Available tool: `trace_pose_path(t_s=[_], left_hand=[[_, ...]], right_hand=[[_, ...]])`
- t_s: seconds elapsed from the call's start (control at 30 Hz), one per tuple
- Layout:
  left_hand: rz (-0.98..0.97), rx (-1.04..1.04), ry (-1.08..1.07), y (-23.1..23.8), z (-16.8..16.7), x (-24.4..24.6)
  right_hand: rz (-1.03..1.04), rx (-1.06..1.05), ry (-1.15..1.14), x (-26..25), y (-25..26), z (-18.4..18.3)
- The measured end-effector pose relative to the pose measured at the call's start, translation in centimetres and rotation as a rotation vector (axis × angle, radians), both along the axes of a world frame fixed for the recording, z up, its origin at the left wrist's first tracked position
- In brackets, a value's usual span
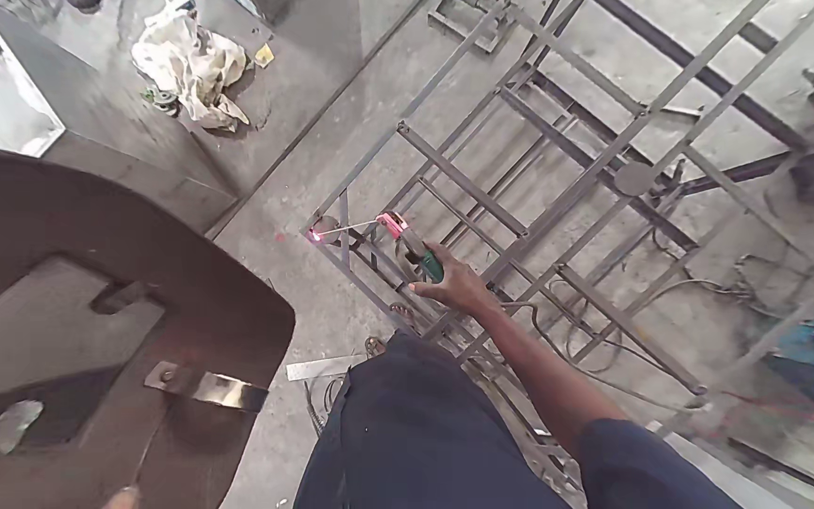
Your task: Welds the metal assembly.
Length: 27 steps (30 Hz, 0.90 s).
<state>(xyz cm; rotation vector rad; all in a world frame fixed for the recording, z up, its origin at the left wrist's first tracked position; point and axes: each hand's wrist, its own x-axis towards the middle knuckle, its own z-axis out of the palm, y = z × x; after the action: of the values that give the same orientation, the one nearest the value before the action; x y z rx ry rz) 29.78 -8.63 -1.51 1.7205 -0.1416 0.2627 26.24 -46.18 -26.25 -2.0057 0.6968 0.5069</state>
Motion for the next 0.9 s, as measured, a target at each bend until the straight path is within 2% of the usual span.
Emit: trace_pose_path(t_s=[0.07,0.2,0.27,0.3,0.37,0.47,0.63,0.67,0.8,0.9], left_hand=[[-0.109,-0.05,0.076,-0.6,0.0,-0.5],[-0.26,-0.074,0.125,0.3,-2.3,-2.4],[-0.333,-0.143,0.229,-1.8,-2.0,-3.3],[-0.36,-0.162,0.263,-3.6,-1.5,-3.6],[-0.465,-0.133,0.28,-4.5,-1.3,-3.7],[-0.48,-0.113,0.412,-2.2,-2.0,-4.4],[-0.395,-0.145,0.466,-5.1,-0.4,-5.1],[-0.402,-0.146,0.473,-4.4,-1.0,-5.0],[-0.442,-0.071,0.451,-0.1,-3.2,-6.0],[-0.405,-0.054,0.476,-0.1,-3.2,-6.2]], right_hand=[[0.002,0.004,-0.008,0.1,0.1,0.0],[0.02,-0.003,-0.004,0.6,0.3,-0.2],[0.032,-0.016,-0.006,0.7,0.4,-0.1],[0.029,-0.023,-0.012,0.7,0.6,0.4],[-0.018,0.027,0.025,0.5,0.8,3.2],[-0.048,0.15,0.152,1.1,0.6,7.8],[0.058,0.039,0.078,1.9,0.3,8.0],[0.08,0.009,0.029,1.7,0.3,7.5],[0.122,0.069,0.199,2.9,0.2,11.1],[0.056,0.076,-0.023,1.7,0.3,10.3]])
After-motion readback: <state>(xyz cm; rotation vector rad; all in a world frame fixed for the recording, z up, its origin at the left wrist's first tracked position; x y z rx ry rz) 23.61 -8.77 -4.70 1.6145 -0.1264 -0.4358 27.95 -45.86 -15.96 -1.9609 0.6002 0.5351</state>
